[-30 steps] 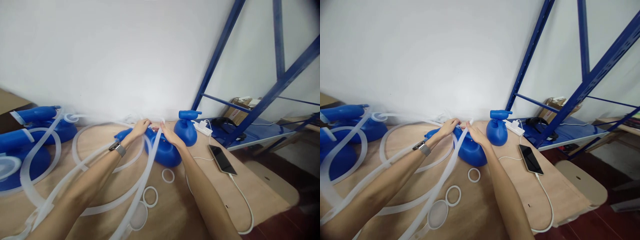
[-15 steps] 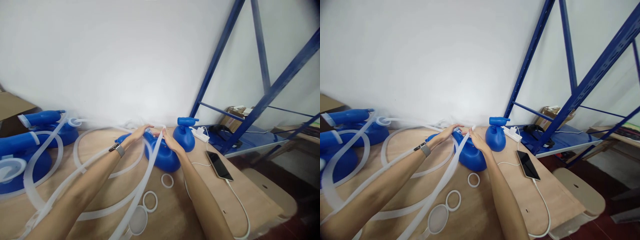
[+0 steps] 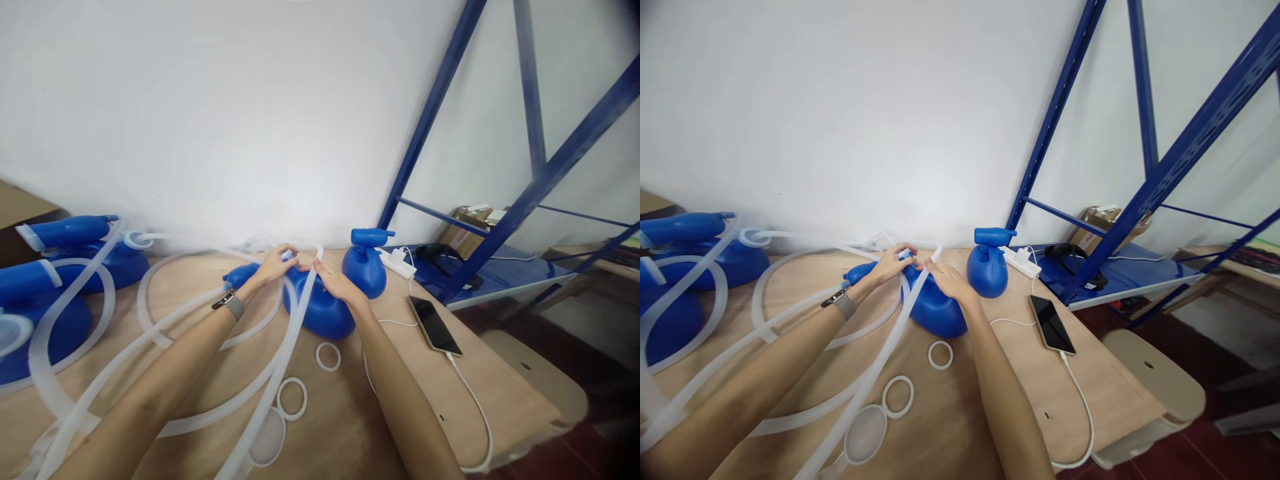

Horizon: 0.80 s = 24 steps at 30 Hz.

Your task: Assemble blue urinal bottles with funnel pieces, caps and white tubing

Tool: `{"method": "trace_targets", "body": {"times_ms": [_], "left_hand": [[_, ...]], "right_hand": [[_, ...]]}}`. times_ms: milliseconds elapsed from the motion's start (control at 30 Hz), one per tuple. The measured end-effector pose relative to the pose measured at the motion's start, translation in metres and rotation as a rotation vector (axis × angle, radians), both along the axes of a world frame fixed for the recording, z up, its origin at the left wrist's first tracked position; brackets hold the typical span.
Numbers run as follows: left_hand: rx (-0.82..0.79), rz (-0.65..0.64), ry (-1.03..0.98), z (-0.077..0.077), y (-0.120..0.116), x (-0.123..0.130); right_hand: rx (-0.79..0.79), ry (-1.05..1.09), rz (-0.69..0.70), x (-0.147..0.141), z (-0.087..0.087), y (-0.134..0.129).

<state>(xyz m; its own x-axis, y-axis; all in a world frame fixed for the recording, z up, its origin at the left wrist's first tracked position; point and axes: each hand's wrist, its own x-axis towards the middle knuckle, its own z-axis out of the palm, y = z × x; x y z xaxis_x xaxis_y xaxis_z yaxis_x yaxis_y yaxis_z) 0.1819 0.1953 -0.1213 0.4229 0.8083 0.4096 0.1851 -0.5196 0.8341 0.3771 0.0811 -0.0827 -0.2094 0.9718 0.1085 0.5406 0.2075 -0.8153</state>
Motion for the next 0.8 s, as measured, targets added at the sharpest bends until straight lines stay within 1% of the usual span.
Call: {"method": "trace_targets", "body": {"times_ms": [100,200,267,433,500,567,633,700,733,800], "left_hand": [[-0.017,-0.026,0.018,0.002,0.0,-0.003],[-0.034,-0.057,0.054,0.004,-0.001,-0.007],[-0.029,-0.043,0.064,0.002,-0.001,-0.008],[0.02,0.05,0.032,-0.005,0.003,-0.002],[0.02,0.036,0.036,-0.006,0.003,-0.001],[0.008,-0.005,0.063,-0.004,0.002,-0.004],[0.003,-0.037,0.098,0.002,0.001,-0.012],[0.011,-0.048,0.124,0.009,-0.001,-0.027],[0.024,-0.027,0.162,0.013,-0.001,-0.038],[0.058,0.093,0.293,0.017,-0.004,-0.065]], "right_hand": [[0.067,-0.041,0.059,0.001,-0.001,0.002],[0.082,-0.042,0.082,0.002,-0.004,0.004],[0.076,-0.041,0.094,0.003,-0.005,0.005],[0.079,-0.049,0.102,0.004,-0.007,0.005],[0.089,-0.041,0.109,0.004,-0.007,0.005],[0.089,-0.039,0.115,0.004,-0.008,0.005],[0.082,-0.044,0.105,0.004,-0.008,0.004],[0.081,-0.062,0.092,0.004,-0.007,0.002],[0.086,-0.074,0.09,0.004,-0.006,0.001],[0.112,-0.099,0.106,0.003,-0.004,-0.002]]}}
